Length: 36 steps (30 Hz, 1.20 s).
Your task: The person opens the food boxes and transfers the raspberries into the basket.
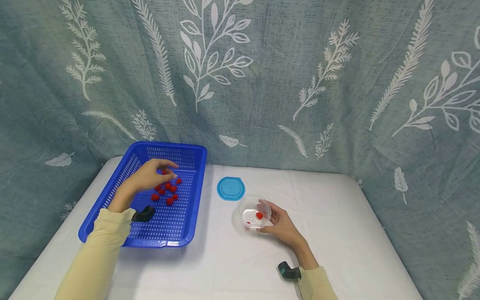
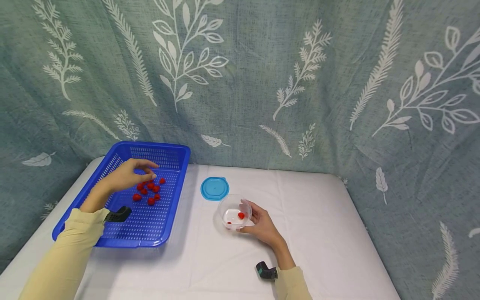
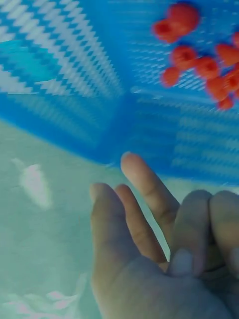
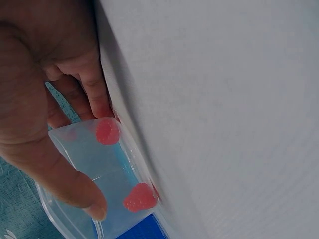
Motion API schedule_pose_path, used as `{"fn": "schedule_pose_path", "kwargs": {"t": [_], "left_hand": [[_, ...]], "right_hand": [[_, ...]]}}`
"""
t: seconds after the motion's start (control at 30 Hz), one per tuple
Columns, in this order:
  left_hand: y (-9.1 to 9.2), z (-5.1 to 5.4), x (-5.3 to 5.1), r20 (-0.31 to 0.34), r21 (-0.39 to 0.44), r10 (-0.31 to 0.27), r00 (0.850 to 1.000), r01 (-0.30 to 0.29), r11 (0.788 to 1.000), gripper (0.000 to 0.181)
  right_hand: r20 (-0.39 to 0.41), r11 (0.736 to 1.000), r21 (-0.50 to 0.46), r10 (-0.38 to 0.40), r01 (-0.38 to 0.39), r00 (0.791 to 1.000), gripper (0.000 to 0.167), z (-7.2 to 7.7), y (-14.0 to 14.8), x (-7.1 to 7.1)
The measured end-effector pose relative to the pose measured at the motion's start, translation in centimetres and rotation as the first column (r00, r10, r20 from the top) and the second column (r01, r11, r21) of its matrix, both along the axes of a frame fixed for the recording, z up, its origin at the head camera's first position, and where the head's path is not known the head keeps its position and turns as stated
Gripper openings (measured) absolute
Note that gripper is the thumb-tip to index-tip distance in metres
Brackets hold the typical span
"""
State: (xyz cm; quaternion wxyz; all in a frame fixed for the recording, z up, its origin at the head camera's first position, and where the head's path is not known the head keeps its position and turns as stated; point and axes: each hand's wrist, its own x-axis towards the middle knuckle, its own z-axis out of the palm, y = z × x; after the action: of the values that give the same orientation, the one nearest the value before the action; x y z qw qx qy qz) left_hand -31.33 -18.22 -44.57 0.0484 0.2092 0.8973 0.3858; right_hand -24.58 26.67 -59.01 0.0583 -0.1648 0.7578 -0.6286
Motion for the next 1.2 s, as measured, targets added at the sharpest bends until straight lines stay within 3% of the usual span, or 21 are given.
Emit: {"fn": "schedule_pose_path", "kwargs": {"t": [0.13, 0.3, 0.4, 0.5, 0.67, 0.73, 0.8, 1.0, 1.1, 1.2], "left_hand": [[2.3, 1.1, 2.2, -0.027, 0.038, -0.090, 0.996, 0.091, 0.995, 0.034], [4.6, 2.6, 4.7, -0.036, 0.226, -0.173, 0.984, 0.177, 0.958, 0.032], [5.7, 3.7, 5.5, -0.045, 0.317, -0.201, 0.979, 0.205, 0.926, 0.028], [6.8, 4.8, 5.6, -0.126, 0.341, -0.235, 0.964, 0.265, 0.902, 0.025], [9.0, 5.6, 4.9, -0.296, 0.323, -0.304, 0.906, 0.395, 0.860, 0.027], [10.0, 5.6, 4.3, -0.325, 0.307, -0.343, 0.881, 0.441, 0.843, 0.028], [11.0, 5.3, 3.6, -0.321, 0.282, -0.381, 0.867, 0.472, 0.835, 0.028], [14.1, 2.9, 0.1, -0.227, 0.151, -0.516, 0.826, 0.554, 0.819, 0.028], [15.6, 1.6, -1.3, -0.136, 0.080, -0.567, 0.812, 0.580, 0.811, 0.028], [17.3, 0.3, -1.9, -0.027, 0.036, -0.590, 0.807, 0.590, 0.806, 0.025]], "right_hand": [[-0.001, 1.000, -0.004, 0.002, -0.002, 1.000, 0.092, -0.1, 0.0, -0.1], [-0.003, 1.000, -0.005, 0.006, -0.006, 1.000, 0.092, -0.1, 0.0, 0.0], [-0.006, 1.000, -0.011, 0.007, -0.007, 1.000, 0.092, -0.1, 0.1, -0.1], [-0.009, 1.000, -0.017, 0.008, -0.008, 1.000, 0.091, -0.1, 0.1, -0.1], [-0.009, 1.000, 0.002, 0.008, -0.008, 1.000, 0.090, -0.3, 0.2, -0.2], [-0.004, 1.000, 0.010, 0.006, -0.006, 1.000, 0.090, -0.3, 0.2, -0.2], [0.006, 1.000, 0.016, 0.000, 0.000, 1.000, 0.090, -0.3, 0.1, -0.2], [0.007, 1.000, 0.009, 0.002, -0.002, 1.000, 0.091, -0.1, 0.2, -0.1], [0.001, 1.000, -0.015, 0.019, -0.019, 1.000, 0.091, 0.0, 0.1, 0.0], [0.004, 0.999, -0.028, 0.028, -0.028, 1.000, 0.090, 0.1, 0.1, 0.0]]}}
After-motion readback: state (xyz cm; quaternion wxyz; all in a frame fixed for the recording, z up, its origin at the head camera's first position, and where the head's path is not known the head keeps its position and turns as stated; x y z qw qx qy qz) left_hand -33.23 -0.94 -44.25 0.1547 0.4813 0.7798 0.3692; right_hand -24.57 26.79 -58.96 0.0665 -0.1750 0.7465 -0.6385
